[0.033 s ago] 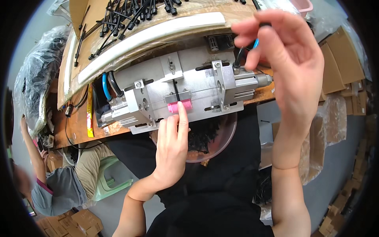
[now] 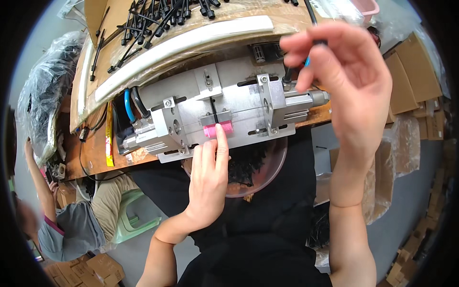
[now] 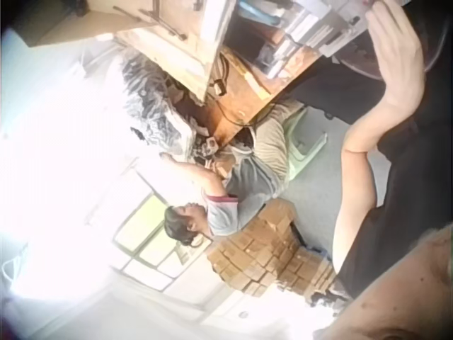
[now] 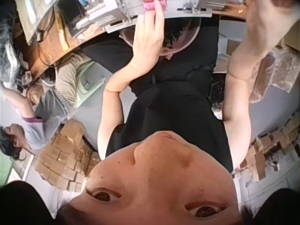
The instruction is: The person repeatedly picks up black plastic rods from a cardboard box and inserts them into a metal jig on a workbench. The person uses both hands to position the rods into the jig's slots and then removes them, repeating this process for multiple units.
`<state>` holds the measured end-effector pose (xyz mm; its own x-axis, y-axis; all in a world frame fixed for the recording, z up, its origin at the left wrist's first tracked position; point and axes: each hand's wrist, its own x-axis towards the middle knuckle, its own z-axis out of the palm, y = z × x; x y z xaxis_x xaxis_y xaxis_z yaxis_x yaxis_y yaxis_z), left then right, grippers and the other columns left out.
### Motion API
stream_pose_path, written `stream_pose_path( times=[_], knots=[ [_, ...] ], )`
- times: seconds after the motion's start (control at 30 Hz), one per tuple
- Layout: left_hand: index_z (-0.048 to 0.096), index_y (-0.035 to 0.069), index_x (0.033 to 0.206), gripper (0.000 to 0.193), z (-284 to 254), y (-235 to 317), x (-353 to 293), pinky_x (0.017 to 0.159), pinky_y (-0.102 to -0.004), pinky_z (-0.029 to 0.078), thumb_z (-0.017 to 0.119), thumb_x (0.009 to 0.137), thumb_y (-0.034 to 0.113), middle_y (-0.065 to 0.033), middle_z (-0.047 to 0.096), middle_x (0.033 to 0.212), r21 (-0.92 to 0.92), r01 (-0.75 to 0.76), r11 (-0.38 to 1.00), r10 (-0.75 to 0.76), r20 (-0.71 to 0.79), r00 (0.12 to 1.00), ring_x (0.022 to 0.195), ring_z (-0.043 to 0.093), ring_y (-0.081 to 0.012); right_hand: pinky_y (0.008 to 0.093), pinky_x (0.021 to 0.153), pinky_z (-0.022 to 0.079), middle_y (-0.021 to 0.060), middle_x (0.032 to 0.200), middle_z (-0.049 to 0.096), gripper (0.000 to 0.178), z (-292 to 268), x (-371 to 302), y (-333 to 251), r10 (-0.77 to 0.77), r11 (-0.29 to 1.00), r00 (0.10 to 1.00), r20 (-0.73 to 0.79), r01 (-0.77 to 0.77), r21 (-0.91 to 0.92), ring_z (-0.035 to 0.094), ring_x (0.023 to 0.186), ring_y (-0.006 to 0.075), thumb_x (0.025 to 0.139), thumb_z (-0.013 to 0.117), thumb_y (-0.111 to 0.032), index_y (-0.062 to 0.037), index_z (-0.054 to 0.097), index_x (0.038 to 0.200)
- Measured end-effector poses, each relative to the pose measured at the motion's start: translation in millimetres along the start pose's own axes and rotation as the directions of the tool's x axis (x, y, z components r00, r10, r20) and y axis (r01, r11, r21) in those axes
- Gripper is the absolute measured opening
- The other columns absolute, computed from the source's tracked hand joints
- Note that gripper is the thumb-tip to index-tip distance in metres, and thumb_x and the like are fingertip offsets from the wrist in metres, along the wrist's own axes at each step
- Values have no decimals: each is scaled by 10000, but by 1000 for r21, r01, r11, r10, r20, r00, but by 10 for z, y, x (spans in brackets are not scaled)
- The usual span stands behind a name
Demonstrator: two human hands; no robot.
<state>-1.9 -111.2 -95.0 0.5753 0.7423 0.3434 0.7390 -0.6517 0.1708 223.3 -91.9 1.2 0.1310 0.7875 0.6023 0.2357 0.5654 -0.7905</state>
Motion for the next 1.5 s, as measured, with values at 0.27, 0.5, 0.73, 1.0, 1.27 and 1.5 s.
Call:
stream_pose_path(
  times=[0.27, 0.5, 0.73, 1.0, 1.27, 1.5],
  knots=[
    [348, -114, 1401, 723, -171, -9, -52, 805, -343, 482, 588, 719, -86, -163, 494, 1090, -215, 89, 973, -78, 63, 995, 944, 512, -287, 312, 655, 533, 184, 1088, 650, 586, 596, -970, 254, -69, 891, 977, 202, 151, -427, 636, 764, 206, 719, 719, 107, 79, 527, 1271],
    [407, -53, 1401, 737, -388, -84, -183, 790, -347, 486, 645, 705, -100, -153, 502, 1146, -291, 143, 946, -149, 4, 989, 960, 517, -286, 319, 628, 519, 141, 979, 657, 575, 769, -1056, 309, 43, 873, 947, 317, 119, -473, 608, 709, 231, 698, 725, 81, 89, 540, 1242],
    [619, 24, 1184, 415, -562, -548, 512, 792, -369, 454, 646, 781, -71, -130, 535, 961, -308, -39, 951, -61, -308, 949, 877, 534, -287, 310, 662, 500, 150, 863, 637, 190, -193, 187, 173, -247, 499, 960, 131, 242, -832, 622, 748, 253, 793, 656, 35, 17, 657, 982],
    [660, 21, 944, 124, -802, -1291, 1743, 716, -319, 484, 625, 827, 4, -127, 617, 901, -124, -101, 987, 76, -187, 979, 745, 595, -230, 335, 708, 516, 105, 867, 615, 253, -224, 1391, 394, -167, 130, 829, 533, 554, -822, 626, 831, 256, 825, 631, -85, -44, 621, 1075],
    [657, -5, 942, 124, -1011, -1317, 1413, 742, -274, 479, 626, 823, -19, -87, 647, 842, -280, -45, 959, 27, -69, 997, 759, 602, -158, 390, 738, 504, 109, 836, 622, 142, 523, 1416, 486, -36, 520, 611, 791, 687, -508, 623, 832, 282, 793, 593, -49, -52, 657, 920],
    [636, 42, 1168, 383, -933, -1157, 1126, 711, -254, 451, 636, 801, -63, -38, 561, 854, -289, -82, 954, -19, -332, 943, 724, 512, -133, 242, 632, 546, 115, 890, 694, 245, 426, 1601, 349, 12, 999, 974, 227, -4, -34, 643, 717, 120, 911, 640, -132, 19, 619, 1103]
  ],
)
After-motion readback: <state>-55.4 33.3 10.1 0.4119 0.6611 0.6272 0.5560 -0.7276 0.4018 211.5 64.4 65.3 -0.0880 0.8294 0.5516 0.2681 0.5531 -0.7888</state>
